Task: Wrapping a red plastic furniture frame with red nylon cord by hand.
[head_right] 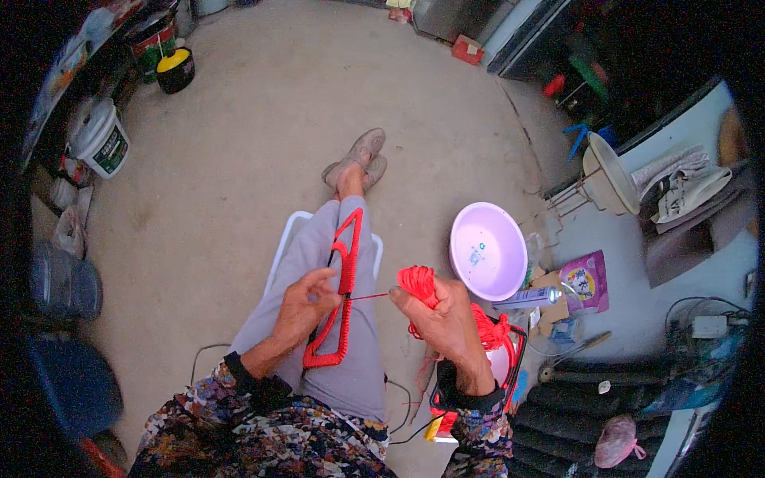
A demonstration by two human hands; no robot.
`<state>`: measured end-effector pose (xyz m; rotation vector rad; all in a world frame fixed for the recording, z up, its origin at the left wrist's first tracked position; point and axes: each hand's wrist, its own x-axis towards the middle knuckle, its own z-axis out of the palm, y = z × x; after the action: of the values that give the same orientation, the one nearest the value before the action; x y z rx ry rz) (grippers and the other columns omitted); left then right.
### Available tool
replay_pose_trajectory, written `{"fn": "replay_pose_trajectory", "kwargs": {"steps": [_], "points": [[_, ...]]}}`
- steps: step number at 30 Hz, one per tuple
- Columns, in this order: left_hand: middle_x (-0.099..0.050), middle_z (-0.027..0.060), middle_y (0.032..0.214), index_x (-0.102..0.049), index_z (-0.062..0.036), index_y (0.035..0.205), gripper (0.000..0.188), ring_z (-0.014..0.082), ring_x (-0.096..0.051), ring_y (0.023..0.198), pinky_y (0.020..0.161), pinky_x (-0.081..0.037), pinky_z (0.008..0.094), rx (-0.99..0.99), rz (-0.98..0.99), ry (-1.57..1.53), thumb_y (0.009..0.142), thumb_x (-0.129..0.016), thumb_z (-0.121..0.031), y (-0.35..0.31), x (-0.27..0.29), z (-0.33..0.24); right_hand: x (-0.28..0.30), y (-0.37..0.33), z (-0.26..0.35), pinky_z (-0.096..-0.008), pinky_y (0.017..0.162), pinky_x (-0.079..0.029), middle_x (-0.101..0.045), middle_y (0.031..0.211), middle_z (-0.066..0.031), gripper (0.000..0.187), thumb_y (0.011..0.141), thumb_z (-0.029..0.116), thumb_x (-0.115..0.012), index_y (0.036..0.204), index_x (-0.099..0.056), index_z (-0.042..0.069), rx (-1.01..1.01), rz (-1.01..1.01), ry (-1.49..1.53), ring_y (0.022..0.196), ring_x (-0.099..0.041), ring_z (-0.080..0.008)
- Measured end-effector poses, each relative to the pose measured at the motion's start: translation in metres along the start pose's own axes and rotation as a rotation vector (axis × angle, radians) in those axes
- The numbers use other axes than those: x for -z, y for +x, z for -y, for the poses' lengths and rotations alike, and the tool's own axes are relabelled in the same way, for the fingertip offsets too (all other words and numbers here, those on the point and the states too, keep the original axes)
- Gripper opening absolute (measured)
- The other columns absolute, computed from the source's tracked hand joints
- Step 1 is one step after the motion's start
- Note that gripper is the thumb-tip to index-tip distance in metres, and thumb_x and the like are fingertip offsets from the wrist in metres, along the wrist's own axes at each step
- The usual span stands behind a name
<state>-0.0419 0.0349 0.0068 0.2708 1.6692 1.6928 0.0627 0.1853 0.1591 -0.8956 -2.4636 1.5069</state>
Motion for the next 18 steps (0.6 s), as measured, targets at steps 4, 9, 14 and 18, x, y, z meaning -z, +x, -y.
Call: {"fn": "replay_pose_trajectory", "kwargs": {"steps": [4,9,14,18], "points": [[-0.061,0.0080,0.081,-0.059,0.0039,0.095,0.022,0.0197,-0.059,0.072,0.075,-0.046,0.0295,-0.642,0.204,0.328,0.085,-0.062,-0.015,0.012,-0.013,-0.020,-0.013,0.010,0.007,-0.0213,0.045,-0.036,-0.046,0.058,0.0055,0.017,0.085,0.016,-0.064,0.074,-0.057,0.005,0.043,0.052,0.101,0.050,-0.042,-0.0029],[-0.061,0.0089,0.074,-0.060,0.0031,0.082,0.025,0.0189,-0.059,0.071,0.074,-0.046,0.0288,-0.110,0.260,-0.195,0.092,-0.053,-0.018,0.017,-0.014,-0.018,0.010,0.036,-0.032,-0.0266,0.042,-0.036,-0.048,0.054,0.0014,0.029,0.091,0.032,-0.055,0.079,-0.058,0.006,-0.049,-0.247,0.546,0.043,-0.042,-0.0069],[-0.061,0.0135,0.072,-0.057,0.0027,0.078,0.027,0.0222,-0.061,0.071,0.070,-0.049,0.0343,0.029,0.232,-0.423,0.093,-0.048,-0.017,0.022,0.000,-0.012,0.100,0.078,-0.122,-0.0249,0.053,-0.037,-0.031,0.050,0.0049,0.028,0.094,0.028,-0.049,0.072,-0.047,0.011,0.038,-0.530,1.552,0.047,-0.035,-0.0092],[-0.061,0.0140,0.074,-0.056,0.0030,0.081,0.025,0.0237,-0.061,0.071,0.070,-0.050,0.0363,0.069,0.203,-0.575,0.093,-0.047,-0.016,0.030,0.005,-0.009,0.141,0.071,-0.161,-0.0245,0.052,-0.036,-0.033,0.050,0.0047,0.028,0.094,0.030,-0.050,0.074,-0.048,0.011,0.139,-0.867,1.305,0.047,-0.036,-0.0091]]}}
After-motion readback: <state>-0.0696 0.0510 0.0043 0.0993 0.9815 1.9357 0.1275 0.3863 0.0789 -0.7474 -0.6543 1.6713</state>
